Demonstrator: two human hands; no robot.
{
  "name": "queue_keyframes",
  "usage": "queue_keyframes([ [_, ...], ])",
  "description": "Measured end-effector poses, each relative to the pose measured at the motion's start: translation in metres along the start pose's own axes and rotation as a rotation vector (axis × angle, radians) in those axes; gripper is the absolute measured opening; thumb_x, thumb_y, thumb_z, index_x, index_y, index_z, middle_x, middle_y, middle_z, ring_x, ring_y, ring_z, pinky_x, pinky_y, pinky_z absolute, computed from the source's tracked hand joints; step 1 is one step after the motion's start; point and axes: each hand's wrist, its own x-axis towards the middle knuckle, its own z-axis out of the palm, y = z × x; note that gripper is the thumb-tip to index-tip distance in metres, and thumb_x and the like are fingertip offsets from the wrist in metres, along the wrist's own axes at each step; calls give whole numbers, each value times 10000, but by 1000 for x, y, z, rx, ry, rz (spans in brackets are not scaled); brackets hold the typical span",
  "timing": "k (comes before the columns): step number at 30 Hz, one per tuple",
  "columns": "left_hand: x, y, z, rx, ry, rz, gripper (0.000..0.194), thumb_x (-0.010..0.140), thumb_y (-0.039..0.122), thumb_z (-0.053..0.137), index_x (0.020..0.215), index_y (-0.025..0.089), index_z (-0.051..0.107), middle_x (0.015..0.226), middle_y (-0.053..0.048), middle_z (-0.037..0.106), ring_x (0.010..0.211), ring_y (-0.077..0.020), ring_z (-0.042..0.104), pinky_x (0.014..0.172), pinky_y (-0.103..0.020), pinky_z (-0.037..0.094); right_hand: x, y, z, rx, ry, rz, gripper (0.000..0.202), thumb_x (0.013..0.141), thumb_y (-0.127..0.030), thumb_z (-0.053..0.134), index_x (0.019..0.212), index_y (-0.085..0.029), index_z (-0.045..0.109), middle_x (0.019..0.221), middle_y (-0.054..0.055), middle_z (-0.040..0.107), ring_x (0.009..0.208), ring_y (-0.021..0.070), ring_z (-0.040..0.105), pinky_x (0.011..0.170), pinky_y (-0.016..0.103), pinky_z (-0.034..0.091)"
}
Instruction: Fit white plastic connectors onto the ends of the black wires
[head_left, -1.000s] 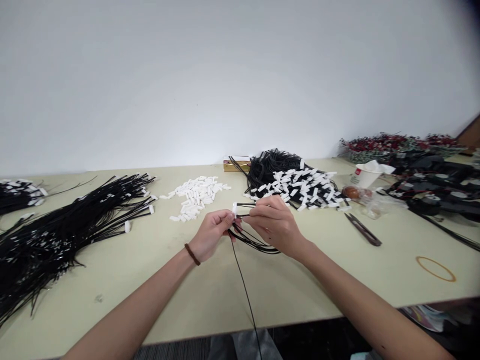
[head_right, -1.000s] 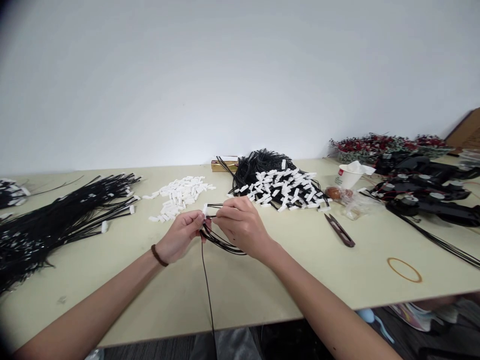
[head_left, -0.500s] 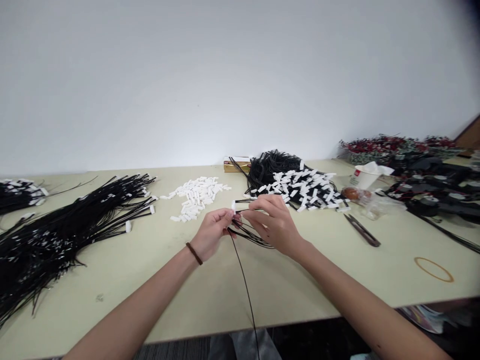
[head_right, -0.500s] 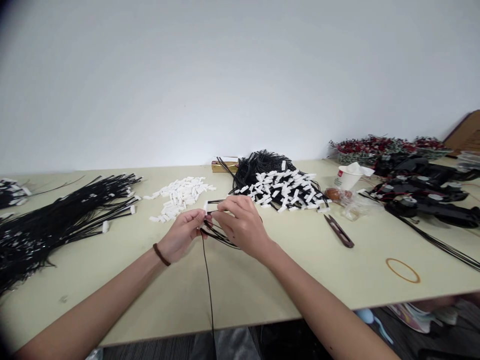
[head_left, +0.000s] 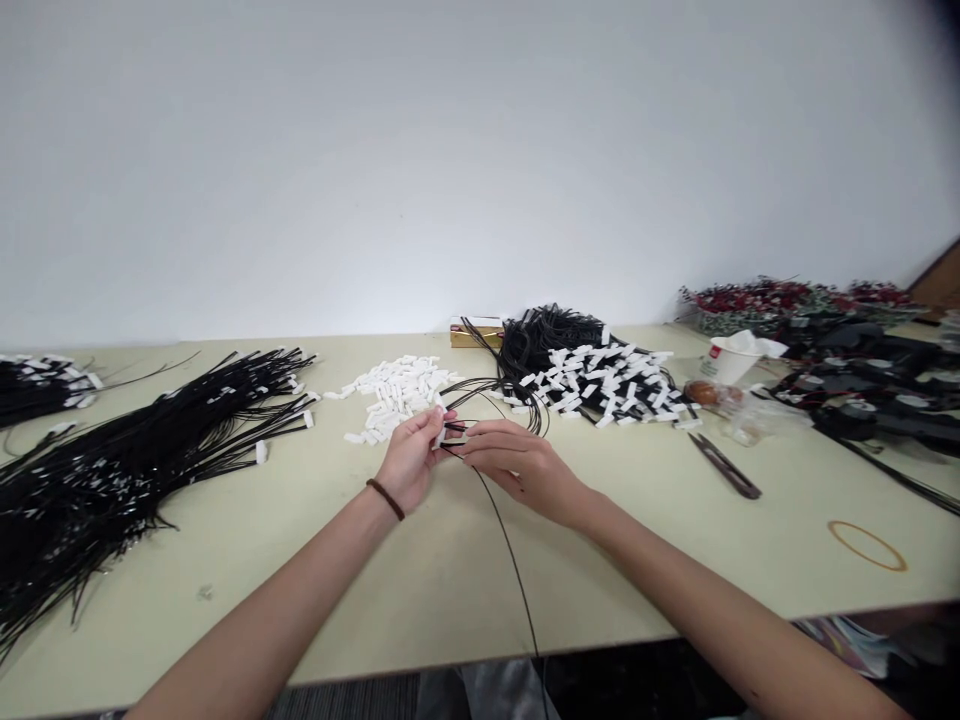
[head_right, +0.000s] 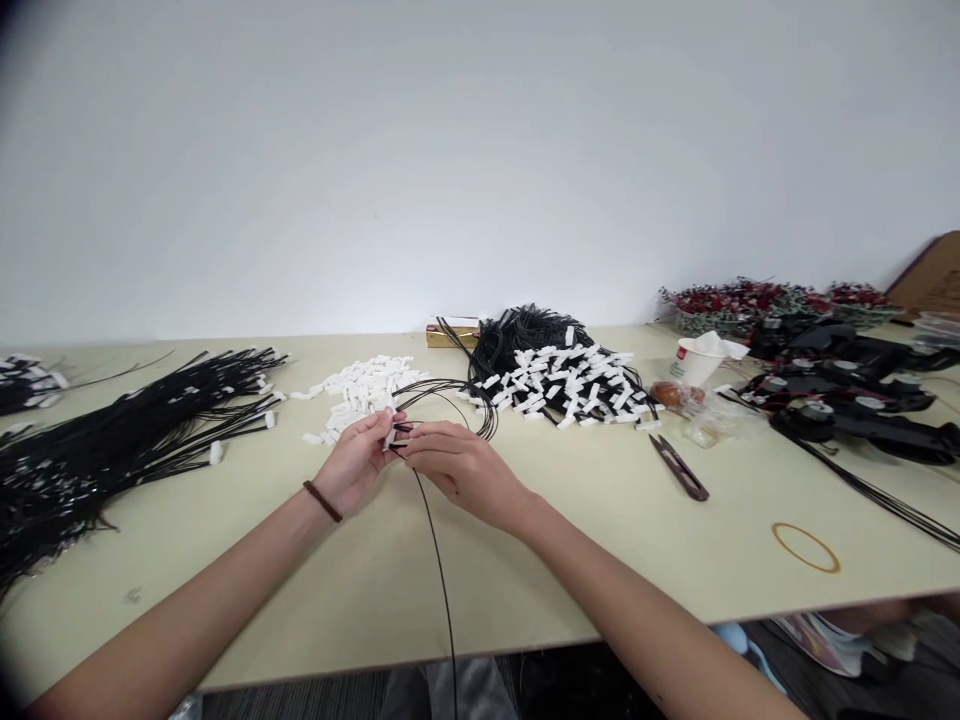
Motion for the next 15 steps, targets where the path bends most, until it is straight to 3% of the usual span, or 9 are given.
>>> queue_keyframes([
  [7, 3, 1, 0, -95, 63, -22, 147, 823, 189, 489, 735, 117, 581, 715, -31, 599, 588, -68, 543, 605, -200, 466, 5, -1, -5, 265, 158, 401, 153, 843, -203, 477, 908, -196, 615, 941, 56, 656, 893, 166, 618, 794, 339, 525],
  [10, 6, 2, -4, -113, 138, 12, 120, 803, 176, 519, 722, 113, 580, 743, -32, 593, 572, -56, 527, 623, -211, 475, 5, 10, -13, 583, 422, 652, 141, 823, -297, 518, 824, -188, 607, 897, 49, 657, 867, 160, 625, 797, 357, 519],
  [12, 7, 2, -6, -92, 166, 35, 113, 785, 185, 545, 712, 106, 585, 751, -37, 591, 569, -59, 524, 624, -228, 480, 4, 21, -23, 795, 646, 744, 155, 776, -342, 579, 777, -187, 587, 830, 25, 645, 854, 149, 621, 806, 354, 512],
  [15, 8, 1, -8, -45, 166, 73, 136, 761, 226, 573, 710, 102, 594, 759, -43, 597, 589, -72, 526, 615, -237, 477, 0, 36, -42, 832, 944, 804, 209, 679, -365, 674, 755, -194, 581, 674, -34, 571, 683, 92, 592, 663, 252, 516],
])
